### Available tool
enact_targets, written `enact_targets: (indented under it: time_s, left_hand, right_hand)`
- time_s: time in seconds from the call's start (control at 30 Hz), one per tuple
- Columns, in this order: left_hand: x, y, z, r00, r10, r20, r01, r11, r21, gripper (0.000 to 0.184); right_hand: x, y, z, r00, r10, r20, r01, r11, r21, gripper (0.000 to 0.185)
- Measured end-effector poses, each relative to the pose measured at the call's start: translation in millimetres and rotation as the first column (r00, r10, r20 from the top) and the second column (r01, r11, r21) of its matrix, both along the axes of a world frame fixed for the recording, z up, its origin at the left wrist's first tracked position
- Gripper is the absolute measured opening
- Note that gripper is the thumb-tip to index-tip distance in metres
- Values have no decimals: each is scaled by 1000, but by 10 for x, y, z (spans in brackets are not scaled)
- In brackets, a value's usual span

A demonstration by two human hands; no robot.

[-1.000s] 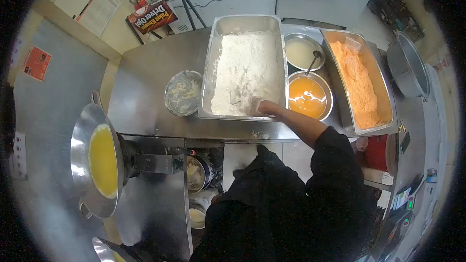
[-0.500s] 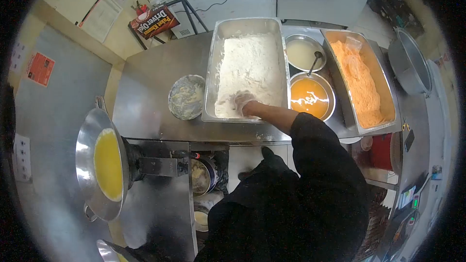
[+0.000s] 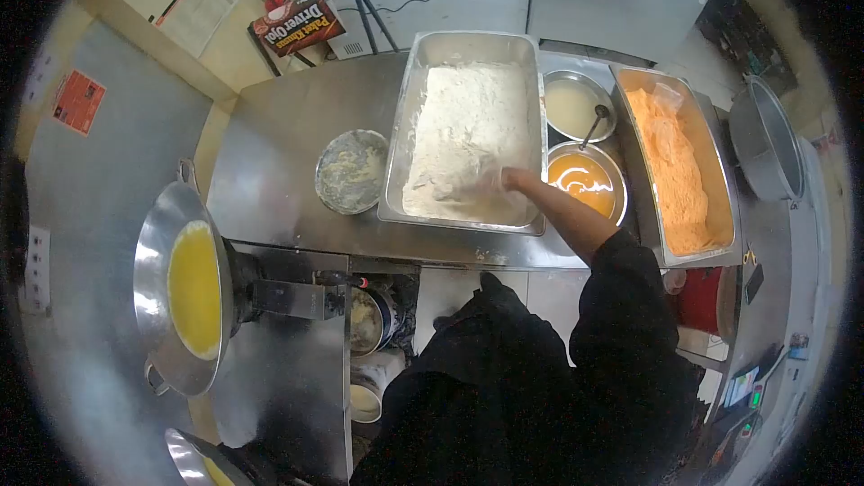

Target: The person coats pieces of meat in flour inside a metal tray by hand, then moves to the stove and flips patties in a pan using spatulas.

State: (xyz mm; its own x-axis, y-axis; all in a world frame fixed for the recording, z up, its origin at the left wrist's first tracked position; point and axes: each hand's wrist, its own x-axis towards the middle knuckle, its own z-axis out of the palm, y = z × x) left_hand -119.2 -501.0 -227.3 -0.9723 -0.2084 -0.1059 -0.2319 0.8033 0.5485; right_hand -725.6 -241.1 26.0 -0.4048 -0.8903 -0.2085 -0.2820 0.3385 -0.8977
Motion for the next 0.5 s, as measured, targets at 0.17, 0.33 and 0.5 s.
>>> enact_targets:
  time_s: [0.17,0.33,0.5]
  left_hand:
    - [-169,-44,96,999,41,-24,-40,998,42,16]
    - [-462,-64,424,579,499,645,-813,284,509,17]
    - [-375,0,495,681,569,461,-710,358,606,16]
  right_hand:
    - [631,-378,26,628,-27,-778,415,857,305,57]
    - [209,-460,75,859,6,-511,185,928,322,37]
    - [121,-835,268,832,141,-536,151,872,465,57]
